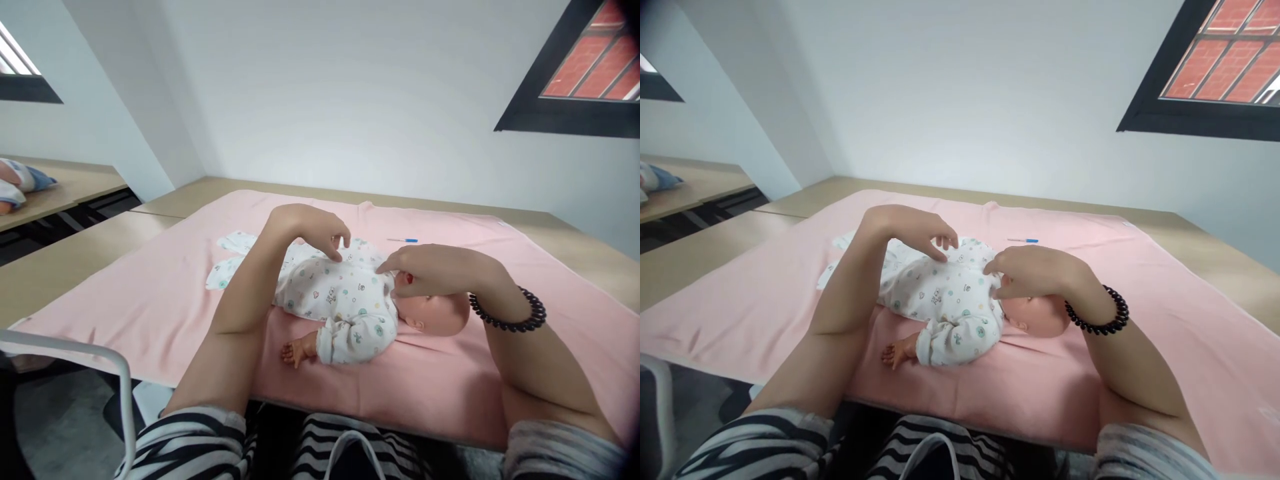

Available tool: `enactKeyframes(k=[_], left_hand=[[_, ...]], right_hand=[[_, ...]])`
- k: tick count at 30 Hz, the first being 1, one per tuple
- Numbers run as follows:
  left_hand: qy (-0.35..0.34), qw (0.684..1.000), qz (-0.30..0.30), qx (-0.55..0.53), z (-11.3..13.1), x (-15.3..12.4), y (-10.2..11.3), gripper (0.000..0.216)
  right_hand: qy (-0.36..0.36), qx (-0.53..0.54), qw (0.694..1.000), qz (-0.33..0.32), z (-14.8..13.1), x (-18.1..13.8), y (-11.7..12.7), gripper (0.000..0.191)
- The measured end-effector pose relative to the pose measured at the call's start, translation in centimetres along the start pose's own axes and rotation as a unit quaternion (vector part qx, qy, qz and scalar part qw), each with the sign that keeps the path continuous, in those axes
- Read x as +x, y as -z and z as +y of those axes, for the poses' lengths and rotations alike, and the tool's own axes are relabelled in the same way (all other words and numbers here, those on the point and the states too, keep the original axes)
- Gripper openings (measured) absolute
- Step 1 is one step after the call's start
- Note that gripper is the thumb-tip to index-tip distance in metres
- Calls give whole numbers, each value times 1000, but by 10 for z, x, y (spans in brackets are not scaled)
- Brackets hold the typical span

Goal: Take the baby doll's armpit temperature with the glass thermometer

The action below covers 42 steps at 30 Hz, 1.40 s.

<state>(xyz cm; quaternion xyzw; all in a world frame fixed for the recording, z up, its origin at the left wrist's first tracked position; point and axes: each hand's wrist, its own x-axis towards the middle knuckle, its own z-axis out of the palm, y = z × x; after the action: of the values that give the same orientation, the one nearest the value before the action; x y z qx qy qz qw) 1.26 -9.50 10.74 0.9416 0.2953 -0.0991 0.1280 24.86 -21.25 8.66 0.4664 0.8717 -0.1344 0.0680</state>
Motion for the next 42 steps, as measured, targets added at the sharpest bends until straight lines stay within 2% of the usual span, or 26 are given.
enactKeyframes(k=[3,6,10,13,16,21,26,33,42], left_hand=[[-135,990,36,-6,14,18,-15,35],[-214,974,67,-41,28,38,-41,23],[-215,964,138,-72,29,50,-82,15],[-201,953,203,-98,25,46,-105,19],[-172,944,252,-129,25,41,-119,20],[-123,938,283,-159,28,39,-128,15],[-151,930,297,-155,25,43,-132,11],[-179,920,313,-155,23,46,-136,19],[-148,919,300,-208,24,44,-135,20]], right_hand=[[-17,-9,1000,16,2,-5,-11,28],[-44,-6,997,56,-1,-7,-25,30],[-80,10,989,124,-1,-6,-41,23],[-101,55,985,127,3,-6,-43,21],[-103,63,984,128,5,-4,-38,13],[-85,46,989,116,1,1,-37,24],[-101,65,984,134,6,4,-45,22],[-80,73,983,145,11,7,-44,22],[-63,92,984,138,11,8,-42,24]])
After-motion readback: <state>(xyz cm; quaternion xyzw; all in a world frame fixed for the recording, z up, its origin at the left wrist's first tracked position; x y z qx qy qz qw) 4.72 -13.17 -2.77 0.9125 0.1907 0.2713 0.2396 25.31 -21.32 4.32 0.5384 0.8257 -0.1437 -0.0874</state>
